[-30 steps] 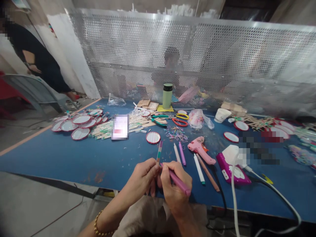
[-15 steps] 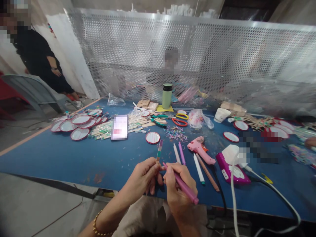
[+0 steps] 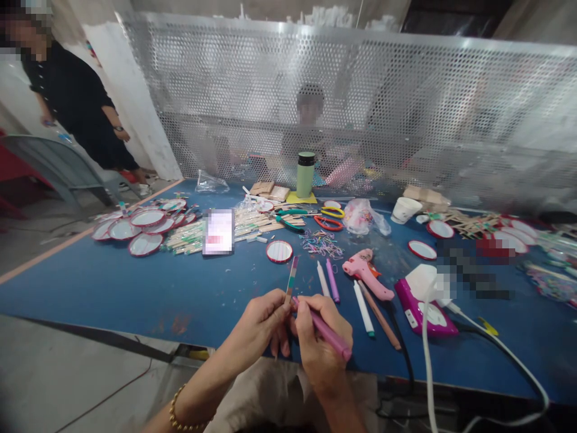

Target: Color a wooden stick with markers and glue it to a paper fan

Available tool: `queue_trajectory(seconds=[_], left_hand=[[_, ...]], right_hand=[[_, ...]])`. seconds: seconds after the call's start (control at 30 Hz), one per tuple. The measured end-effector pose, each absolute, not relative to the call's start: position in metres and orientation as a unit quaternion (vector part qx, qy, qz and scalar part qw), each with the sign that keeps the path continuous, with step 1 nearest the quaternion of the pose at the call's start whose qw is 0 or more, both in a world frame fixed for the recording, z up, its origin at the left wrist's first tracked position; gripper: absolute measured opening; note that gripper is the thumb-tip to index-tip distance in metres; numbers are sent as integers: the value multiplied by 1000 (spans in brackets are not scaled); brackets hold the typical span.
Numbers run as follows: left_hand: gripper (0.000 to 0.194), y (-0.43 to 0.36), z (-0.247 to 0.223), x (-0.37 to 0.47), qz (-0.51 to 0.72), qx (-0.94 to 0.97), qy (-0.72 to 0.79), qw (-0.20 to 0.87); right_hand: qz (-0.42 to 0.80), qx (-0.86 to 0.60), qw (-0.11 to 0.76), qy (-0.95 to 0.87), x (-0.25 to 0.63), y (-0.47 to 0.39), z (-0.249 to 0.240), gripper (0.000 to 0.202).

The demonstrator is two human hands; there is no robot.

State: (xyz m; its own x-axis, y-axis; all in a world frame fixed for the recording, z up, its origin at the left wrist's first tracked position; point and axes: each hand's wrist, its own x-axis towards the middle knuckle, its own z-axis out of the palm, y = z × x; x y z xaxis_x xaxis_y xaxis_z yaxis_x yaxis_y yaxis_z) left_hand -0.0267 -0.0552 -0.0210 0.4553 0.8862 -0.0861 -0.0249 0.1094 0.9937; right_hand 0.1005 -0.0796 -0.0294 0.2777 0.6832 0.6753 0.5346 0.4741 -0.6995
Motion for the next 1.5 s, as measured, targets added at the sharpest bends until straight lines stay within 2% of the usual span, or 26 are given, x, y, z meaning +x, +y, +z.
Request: queue_trajectory(seconds=[0.23, 0.97, 1.5], left_hand=[[47, -54, -23, -27, 350, 566, 380, 642], [39, -54, -28, -26, 367, 580, 377, 622], [41, -55, -26, -27, 359, 579, 385, 623]], right_hand=[[66, -507, 581, -633, 101, -79, -25, 20], [76, -483, 587, -645, 99, -76, -23, 20], [82, -508, 578, -633, 99, -77, -23, 23]])
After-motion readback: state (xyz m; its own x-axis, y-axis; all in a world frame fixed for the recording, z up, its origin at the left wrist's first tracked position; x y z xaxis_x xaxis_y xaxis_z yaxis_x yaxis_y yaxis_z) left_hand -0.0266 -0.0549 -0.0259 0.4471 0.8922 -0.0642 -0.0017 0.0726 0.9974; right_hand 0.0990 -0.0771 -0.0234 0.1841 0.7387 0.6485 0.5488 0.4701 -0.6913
